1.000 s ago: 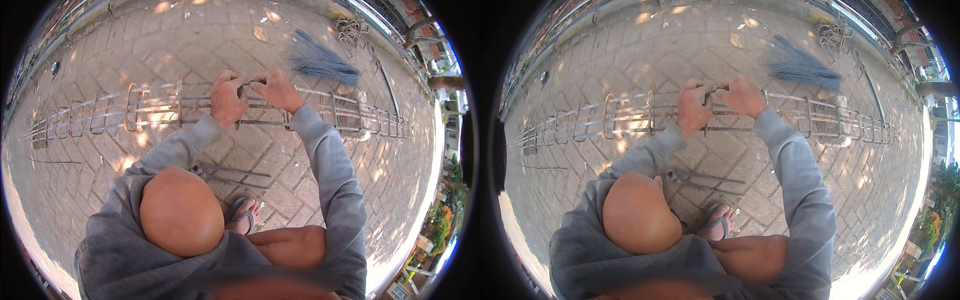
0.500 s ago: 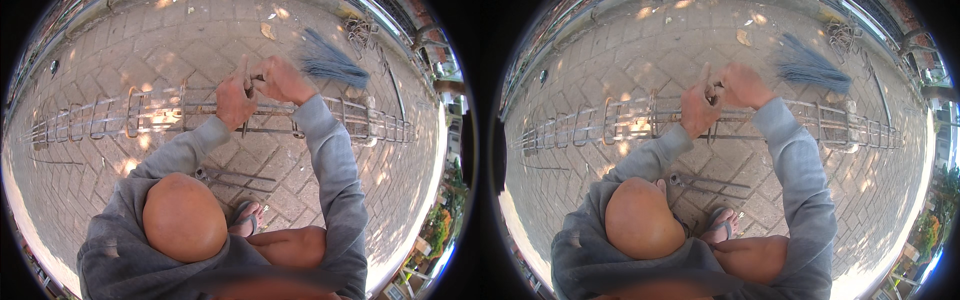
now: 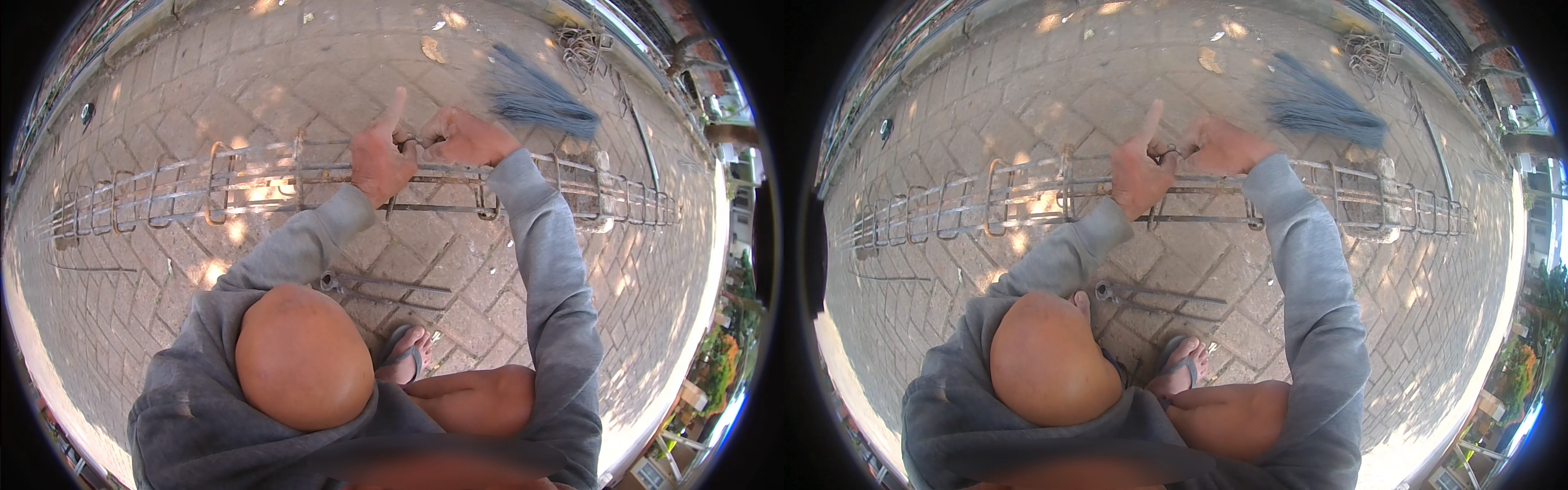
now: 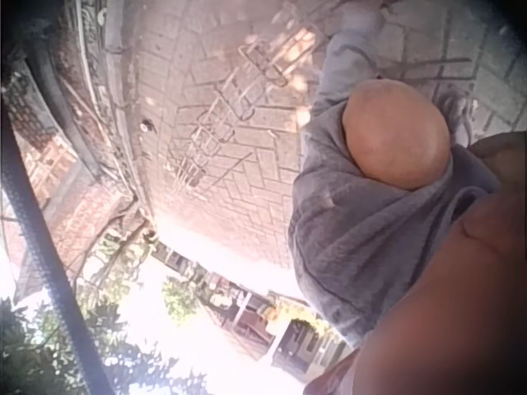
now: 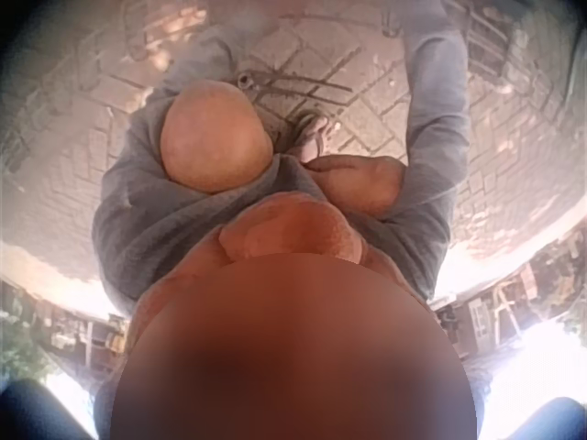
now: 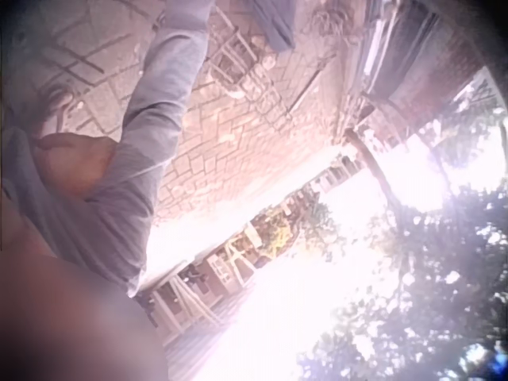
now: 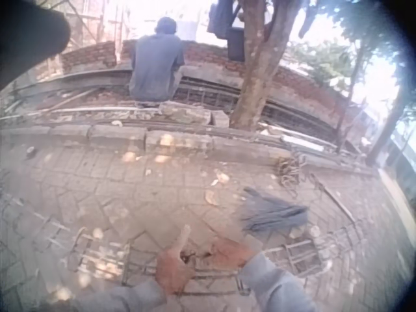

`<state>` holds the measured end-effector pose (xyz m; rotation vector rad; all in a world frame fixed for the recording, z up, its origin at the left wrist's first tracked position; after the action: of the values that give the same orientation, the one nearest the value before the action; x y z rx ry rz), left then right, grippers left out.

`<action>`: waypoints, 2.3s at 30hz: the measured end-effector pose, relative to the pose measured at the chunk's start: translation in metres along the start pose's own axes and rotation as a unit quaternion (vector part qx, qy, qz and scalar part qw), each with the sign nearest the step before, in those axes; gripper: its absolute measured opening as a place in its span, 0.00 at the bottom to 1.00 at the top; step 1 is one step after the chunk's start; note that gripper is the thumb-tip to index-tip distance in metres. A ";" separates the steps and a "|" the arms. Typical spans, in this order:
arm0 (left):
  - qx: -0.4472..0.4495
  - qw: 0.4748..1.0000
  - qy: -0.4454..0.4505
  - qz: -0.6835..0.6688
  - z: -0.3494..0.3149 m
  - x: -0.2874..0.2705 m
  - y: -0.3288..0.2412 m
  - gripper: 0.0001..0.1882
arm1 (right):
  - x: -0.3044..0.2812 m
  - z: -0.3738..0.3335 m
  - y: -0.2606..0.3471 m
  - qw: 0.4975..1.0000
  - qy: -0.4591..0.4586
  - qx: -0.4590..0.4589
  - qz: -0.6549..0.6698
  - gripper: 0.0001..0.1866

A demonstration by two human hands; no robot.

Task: The person assembles a metal frame by hand, using pliers to bend and secure wire ties at the joints. The person repeatedly positions the frame, bends wires, and tightens connections along the structure.

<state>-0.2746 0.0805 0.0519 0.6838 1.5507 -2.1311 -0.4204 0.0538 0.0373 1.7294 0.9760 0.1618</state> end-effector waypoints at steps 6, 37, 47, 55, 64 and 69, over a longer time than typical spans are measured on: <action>-0.033 0.998 0.051 0.015 -0.002 -0.002 -0.001 0.41 | -0.015 -0.067 0.060 0.928 -0.216 -0.156 -0.259 0.15; -0.189 0.494 0.229 -0.817 -0.072 0.116 0.099 0.34 | 0.286 -0.162 -0.090 0.955 -0.133 -0.017 -0.264 0.23; -0.256 0.666 0.163 -0.681 -0.041 0.098 0.077 0.10 | 0.252 -0.186 -0.060 0.997 -0.072 0.010 0.004 0.13; -0.315 0.729 0.036 -0.607 -0.025 0.091 0.078 0.14 | 0.177 -0.263 -0.032 0.991 0.001 0.133 -0.016 0.11; -0.248 0.748 0.106 -0.607 -0.019 0.091 0.079 0.13 | -0.013 -0.205 0.115 0.904 -0.100 0.130 -0.395 0.35; -0.215 0.781 0.107 -0.577 -0.017 0.085 0.081 0.12 | -0.050 -0.143 0.144 0.793 -0.069 0.099 -0.598 0.37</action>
<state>-0.2921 0.0692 -0.0651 -0.3604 2.9653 -2.2219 -0.4554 0.1155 0.2336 0.9738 1.8240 -0.9040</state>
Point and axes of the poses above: each hand's wrist, its own z-axis towards the middle knuckle, its own x-axis out of the palm, y = z × x, the point moved 8 cm from there along z, towards the middle knuckle, and after that the axes turned 13 degrees about z, right-handed, at the moved point
